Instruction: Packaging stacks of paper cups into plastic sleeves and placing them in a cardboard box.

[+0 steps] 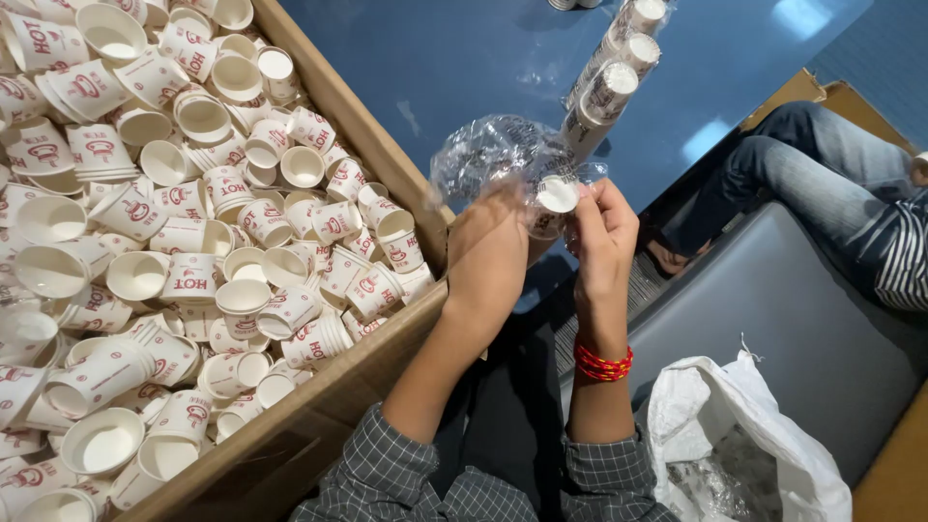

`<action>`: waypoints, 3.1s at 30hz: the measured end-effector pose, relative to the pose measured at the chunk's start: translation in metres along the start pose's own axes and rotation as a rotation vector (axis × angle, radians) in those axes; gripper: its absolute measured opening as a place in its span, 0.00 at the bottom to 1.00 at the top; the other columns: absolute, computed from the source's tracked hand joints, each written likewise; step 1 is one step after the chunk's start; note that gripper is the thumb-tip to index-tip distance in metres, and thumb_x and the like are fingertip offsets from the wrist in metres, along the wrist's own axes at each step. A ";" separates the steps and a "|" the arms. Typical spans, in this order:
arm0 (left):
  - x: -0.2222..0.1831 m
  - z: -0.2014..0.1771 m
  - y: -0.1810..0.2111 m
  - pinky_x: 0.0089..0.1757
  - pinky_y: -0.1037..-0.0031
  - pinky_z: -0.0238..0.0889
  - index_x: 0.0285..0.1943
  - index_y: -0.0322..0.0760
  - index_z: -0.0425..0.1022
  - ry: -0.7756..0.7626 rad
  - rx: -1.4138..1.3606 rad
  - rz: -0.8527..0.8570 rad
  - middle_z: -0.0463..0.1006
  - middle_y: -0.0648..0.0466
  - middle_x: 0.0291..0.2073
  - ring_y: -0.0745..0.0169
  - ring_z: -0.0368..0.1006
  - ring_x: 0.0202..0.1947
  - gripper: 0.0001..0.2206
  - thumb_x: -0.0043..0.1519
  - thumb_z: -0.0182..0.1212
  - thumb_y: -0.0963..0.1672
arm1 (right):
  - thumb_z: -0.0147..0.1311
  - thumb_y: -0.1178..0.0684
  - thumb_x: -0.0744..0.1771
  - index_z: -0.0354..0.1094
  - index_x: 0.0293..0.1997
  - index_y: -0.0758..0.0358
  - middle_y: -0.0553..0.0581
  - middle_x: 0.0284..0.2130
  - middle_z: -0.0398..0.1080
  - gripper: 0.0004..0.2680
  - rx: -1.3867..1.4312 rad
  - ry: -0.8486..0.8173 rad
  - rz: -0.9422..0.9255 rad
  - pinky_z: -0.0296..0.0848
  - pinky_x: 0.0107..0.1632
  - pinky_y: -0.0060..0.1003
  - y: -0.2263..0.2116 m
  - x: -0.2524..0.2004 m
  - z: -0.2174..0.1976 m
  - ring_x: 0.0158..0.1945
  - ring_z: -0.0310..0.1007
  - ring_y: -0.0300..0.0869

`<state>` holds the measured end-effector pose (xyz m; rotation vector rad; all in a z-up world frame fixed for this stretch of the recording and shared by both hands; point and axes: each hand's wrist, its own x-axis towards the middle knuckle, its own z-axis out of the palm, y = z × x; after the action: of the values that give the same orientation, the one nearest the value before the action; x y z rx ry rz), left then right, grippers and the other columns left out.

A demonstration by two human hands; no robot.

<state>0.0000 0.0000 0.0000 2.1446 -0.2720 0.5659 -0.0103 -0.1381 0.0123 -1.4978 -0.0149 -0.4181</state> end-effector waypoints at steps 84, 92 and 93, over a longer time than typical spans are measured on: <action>-0.126 -0.052 0.019 0.36 0.59 0.70 0.44 0.34 0.68 -0.094 -0.154 0.142 0.78 0.46 0.34 0.45 0.78 0.36 0.08 0.60 0.60 0.42 | 0.55 0.34 0.67 0.61 0.44 0.63 0.50 0.38 0.68 0.19 0.612 -0.569 0.205 0.70 0.42 0.28 0.004 -0.148 -0.036 0.39 0.69 0.33; -0.126 -0.055 0.010 0.37 0.56 0.69 0.44 0.35 0.67 -0.061 -0.156 -0.052 0.79 0.47 0.35 0.42 0.78 0.38 0.04 0.63 0.54 0.39 | 0.58 0.42 0.70 0.65 0.49 0.68 0.48 0.36 0.68 0.15 0.383 -0.640 0.261 0.65 0.44 0.26 0.020 -0.160 -0.047 0.39 0.65 0.31; -0.126 -0.056 0.011 0.37 0.56 0.69 0.44 0.35 0.67 -0.066 -0.152 -0.043 0.79 0.47 0.35 0.42 0.78 0.37 0.04 0.62 0.55 0.39 | 0.56 0.42 0.71 0.66 0.46 0.68 0.48 0.35 0.68 0.15 0.393 -0.603 0.271 0.64 0.43 0.26 0.020 -0.161 -0.046 0.38 0.64 0.32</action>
<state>-0.1307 0.0371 -0.0257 2.0190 -0.2955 0.4363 -0.1659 -0.1407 -0.0538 -1.1657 -0.3473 0.2543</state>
